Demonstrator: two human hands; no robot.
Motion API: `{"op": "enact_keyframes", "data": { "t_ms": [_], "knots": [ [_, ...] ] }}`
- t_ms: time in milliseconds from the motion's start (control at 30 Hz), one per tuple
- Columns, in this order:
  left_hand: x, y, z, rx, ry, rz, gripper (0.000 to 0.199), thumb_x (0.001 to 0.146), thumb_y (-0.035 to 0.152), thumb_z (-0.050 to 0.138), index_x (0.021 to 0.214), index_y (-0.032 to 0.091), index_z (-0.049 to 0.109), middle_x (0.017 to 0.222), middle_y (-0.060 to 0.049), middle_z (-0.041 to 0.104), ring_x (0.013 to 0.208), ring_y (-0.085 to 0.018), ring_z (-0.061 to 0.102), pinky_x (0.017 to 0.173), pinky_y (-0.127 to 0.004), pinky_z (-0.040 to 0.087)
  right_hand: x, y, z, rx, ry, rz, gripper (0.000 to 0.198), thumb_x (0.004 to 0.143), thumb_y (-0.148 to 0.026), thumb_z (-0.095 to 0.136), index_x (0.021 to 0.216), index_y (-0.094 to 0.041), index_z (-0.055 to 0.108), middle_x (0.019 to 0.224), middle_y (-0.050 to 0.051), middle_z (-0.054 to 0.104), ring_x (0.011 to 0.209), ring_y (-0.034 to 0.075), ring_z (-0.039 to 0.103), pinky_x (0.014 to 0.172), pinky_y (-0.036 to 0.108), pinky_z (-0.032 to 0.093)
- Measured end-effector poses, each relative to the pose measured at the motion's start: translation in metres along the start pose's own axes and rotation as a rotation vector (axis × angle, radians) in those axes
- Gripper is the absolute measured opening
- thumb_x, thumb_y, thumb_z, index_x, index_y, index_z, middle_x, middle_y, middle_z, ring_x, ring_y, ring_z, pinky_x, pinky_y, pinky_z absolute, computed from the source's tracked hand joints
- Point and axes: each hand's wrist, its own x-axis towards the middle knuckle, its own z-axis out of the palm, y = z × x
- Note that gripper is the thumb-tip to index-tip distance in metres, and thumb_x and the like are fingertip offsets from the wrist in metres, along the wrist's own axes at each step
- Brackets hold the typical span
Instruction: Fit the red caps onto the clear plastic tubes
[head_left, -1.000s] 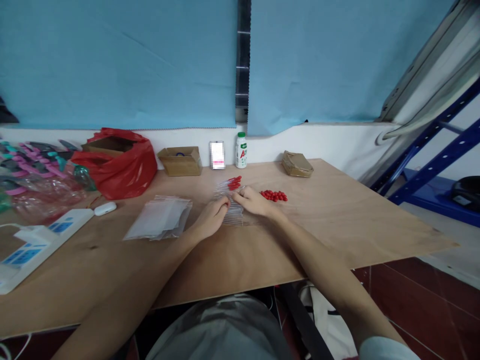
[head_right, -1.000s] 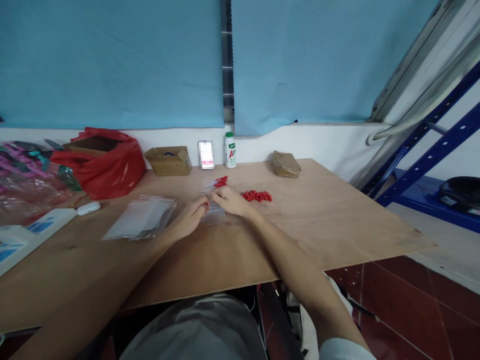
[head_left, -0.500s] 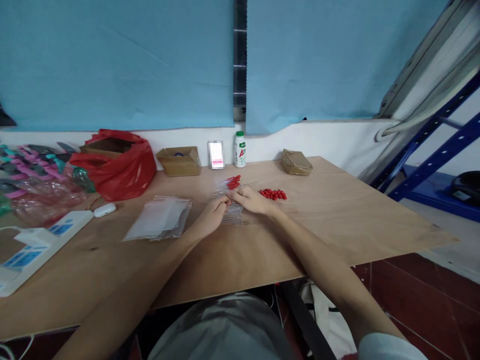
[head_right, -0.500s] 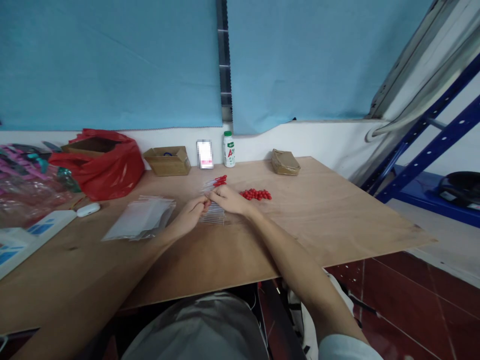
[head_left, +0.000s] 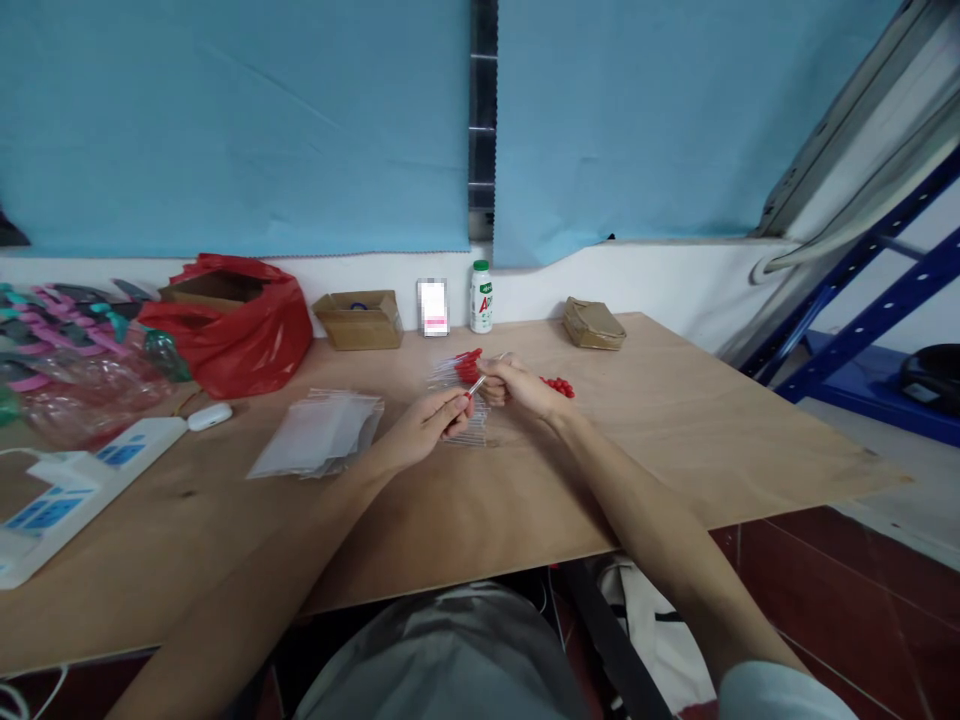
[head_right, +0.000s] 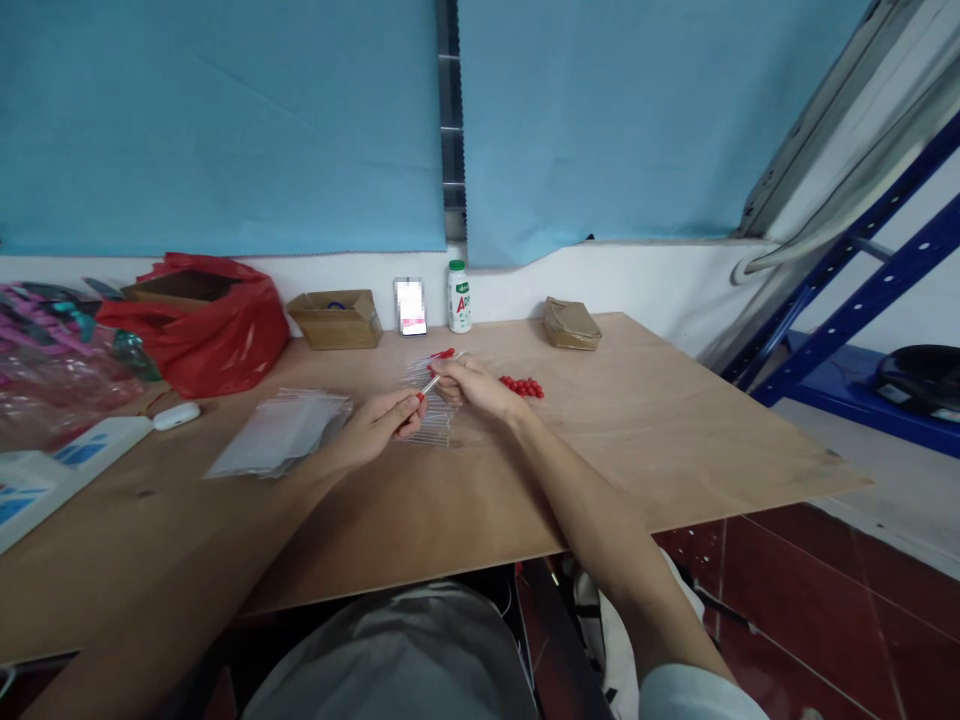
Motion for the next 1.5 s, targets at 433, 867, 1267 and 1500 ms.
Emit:
{"op": "enact_keyframes", "data": {
  "t_ms": [433,867,1267,1500],
  "knots": [
    [0.000,0.008,-0.003,0.150,0.154,0.049,0.042,0.110,0.049,0.037,0.085,0.020,0.054,0.067,0.004,0.045,0.064,-0.013,0.042,0.067,-0.028,0.033,0.002,-0.004,0.001,-0.139,0.166,-0.087,0.065,0.094,-0.067,0.064,0.059,-0.025,0.030,0.054,-0.008,0.027,0.051,0.009,0.022,0.051,0.027,0.021],
    [0.002,-0.029,-0.015,0.345,0.528,-0.095,0.036,0.101,0.051,0.052,0.090,0.022,0.069,0.075,0.001,0.064,0.070,-0.017,0.058,0.067,-0.027,0.039,-0.002,-0.004,-0.032,-0.697,0.583,-0.251,0.055,0.107,-0.058,0.038,0.068,-0.022,0.055,0.065,0.000,0.051,0.064,0.016,0.046,0.066,0.029,0.038],
    [0.003,-0.030,-0.009,0.333,0.644,-0.135,0.038,0.098,0.042,0.047,0.067,0.023,0.039,0.060,0.004,0.037,0.060,-0.014,0.040,0.061,-0.029,0.028,0.011,0.024,0.004,-1.207,0.374,0.070,0.042,0.110,-0.055,0.035,0.125,-0.021,0.054,0.092,0.009,0.073,0.084,0.029,0.067,0.082,0.035,0.046],
    [0.003,-0.035,-0.009,0.217,0.672,-0.161,0.040,0.097,0.046,0.051,0.065,0.023,0.040,0.059,0.004,0.038,0.057,-0.014,0.039,0.058,-0.030,0.028,0.023,0.051,0.002,-1.379,0.162,0.035,0.027,0.100,-0.019,0.046,0.126,-0.015,0.050,0.110,0.016,0.071,0.098,0.030,0.064,0.088,0.039,0.049]
  ]
}}
